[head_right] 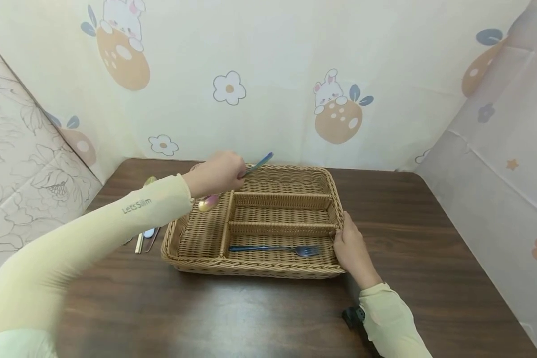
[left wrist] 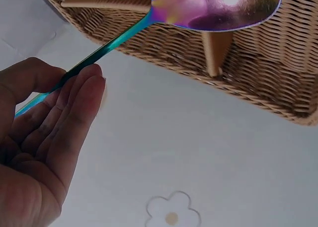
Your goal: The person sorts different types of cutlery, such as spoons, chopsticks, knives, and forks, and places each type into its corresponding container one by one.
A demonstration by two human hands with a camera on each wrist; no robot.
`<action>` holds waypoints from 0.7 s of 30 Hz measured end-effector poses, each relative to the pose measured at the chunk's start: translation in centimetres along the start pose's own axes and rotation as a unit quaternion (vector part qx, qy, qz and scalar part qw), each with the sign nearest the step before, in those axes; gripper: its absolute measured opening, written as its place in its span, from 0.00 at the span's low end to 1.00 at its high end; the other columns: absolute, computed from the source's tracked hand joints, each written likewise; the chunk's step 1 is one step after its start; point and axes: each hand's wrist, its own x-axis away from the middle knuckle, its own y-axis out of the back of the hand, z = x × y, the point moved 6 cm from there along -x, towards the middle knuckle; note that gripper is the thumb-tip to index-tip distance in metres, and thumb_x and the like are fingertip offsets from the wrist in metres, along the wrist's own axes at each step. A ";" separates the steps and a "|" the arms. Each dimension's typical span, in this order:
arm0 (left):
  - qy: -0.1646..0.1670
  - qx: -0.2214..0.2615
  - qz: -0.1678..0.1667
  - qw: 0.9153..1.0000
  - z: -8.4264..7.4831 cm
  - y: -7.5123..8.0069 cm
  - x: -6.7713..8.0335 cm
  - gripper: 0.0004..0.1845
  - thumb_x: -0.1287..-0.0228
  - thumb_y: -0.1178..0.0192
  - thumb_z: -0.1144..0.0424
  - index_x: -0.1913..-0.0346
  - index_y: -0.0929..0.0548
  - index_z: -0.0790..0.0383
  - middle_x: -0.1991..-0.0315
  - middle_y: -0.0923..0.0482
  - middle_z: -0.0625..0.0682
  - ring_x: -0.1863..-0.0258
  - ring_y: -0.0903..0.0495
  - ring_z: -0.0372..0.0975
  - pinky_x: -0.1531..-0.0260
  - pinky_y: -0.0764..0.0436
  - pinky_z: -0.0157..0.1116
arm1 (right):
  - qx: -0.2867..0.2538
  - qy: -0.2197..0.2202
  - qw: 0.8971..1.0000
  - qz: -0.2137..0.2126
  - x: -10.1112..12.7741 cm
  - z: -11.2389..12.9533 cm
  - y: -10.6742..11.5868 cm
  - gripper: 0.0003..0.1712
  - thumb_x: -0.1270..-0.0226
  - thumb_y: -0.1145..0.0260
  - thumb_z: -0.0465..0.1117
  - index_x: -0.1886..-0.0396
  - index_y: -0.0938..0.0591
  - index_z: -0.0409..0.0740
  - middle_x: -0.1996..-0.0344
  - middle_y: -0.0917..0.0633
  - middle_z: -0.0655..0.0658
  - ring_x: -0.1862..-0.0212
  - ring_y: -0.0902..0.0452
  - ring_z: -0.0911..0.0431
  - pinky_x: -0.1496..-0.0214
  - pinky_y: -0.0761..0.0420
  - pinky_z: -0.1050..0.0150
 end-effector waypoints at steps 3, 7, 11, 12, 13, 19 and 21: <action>-0.011 0.004 0.003 1.000 -1.0 -0.3 -0.9 0.04 0.43 0.40 0.73 0.73 0.22 0.65 0.77 0.26 0.51 0.79 0.35 0.39 0.78 0.31 0.32 | 0.000 -0.001 1.000 -0.003 0.0 0.0 0.1 0.32 0.25 0.62 0.34 0.28 0.59 0.26 0.34 0.48 0.19 0.34 0.49 0.27 0.39 0.42 0.34; -0.017 0.003 0.005 1.000 -2.0 -0.8 -2.1 0.05 0.42 0.41 0.74 0.72 0.24 0.63 0.76 0.28 0.50 0.78 0.37 0.38 0.78 0.34 0.31 | -0.001 -0.006 1.000 0.002 0.0 -0.1 0.0 0.32 0.24 0.62 0.35 0.28 0.60 0.27 0.33 0.49 0.19 0.33 0.51 0.28 0.38 0.43 0.35; -0.020 0.005 0.006 1.000 -2.8 -1.3 -3.2 0.05 0.42 0.40 0.73 0.72 0.24 0.63 0.75 0.27 0.50 0.77 0.36 0.38 0.78 0.33 0.31 | 0.000 -0.004 1.000 0.000 0.0 0.0 -0.1 0.32 0.25 0.62 0.34 0.28 0.59 0.26 0.33 0.49 0.19 0.33 0.51 0.28 0.37 0.44 0.35; -0.022 -0.001 0.006 1.000 -3.0 -1.5 -3.4 0.05 0.42 0.40 0.71 0.72 0.24 0.62 0.75 0.27 0.50 0.77 0.35 0.38 0.77 0.33 0.31 | 0.001 -0.002 1.000 -0.002 0.0 0.0 -0.1 0.32 0.25 0.61 0.34 0.28 0.59 0.26 0.33 0.49 0.19 0.33 0.51 0.28 0.37 0.44 0.35; -0.024 -0.003 0.007 1.000 -3.1 -1.7 -3.7 0.05 0.41 0.39 0.70 0.72 0.24 0.62 0.75 0.27 0.50 0.77 0.35 0.38 0.77 0.33 0.31 | 0.003 -0.001 1.000 -0.003 0.0 0.0 -0.1 0.32 0.25 0.61 0.34 0.28 0.58 0.26 0.33 0.49 0.19 0.33 0.50 0.28 0.37 0.44 0.36; -0.054 -0.035 0.006 0.998 -4.1 -3.0 -4.9 0.05 0.41 0.38 0.69 0.71 0.23 0.62 0.72 0.24 0.50 0.76 0.34 0.37 0.74 0.30 0.30 | 0.005 0.005 1.000 -0.013 0.0 0.1 0.0 0.31 0.25 0.60 0.33 0.29 0.56 0.24 0.33 0.47 0.19 0.33 0.49 0.29 0.36 0.44 0.37; -0.067 -0.042 0.005 0.997 -4.5 -3.4 -5.2 0.03 0.40 0.39 0.69 0.70 0.22 0.62 0.71 0.22 0.51 0.74 0.30 0.38 0.71 0.27 0.31 | 0.001 0.005 1.000 -0.013 0.0 0.1 0.0 0.31 0.25 0.60 0.33 0.29 0.56 0.25 0.33 0.47 0.20 0.33 0.49 0.29 0.36 0.44 0.37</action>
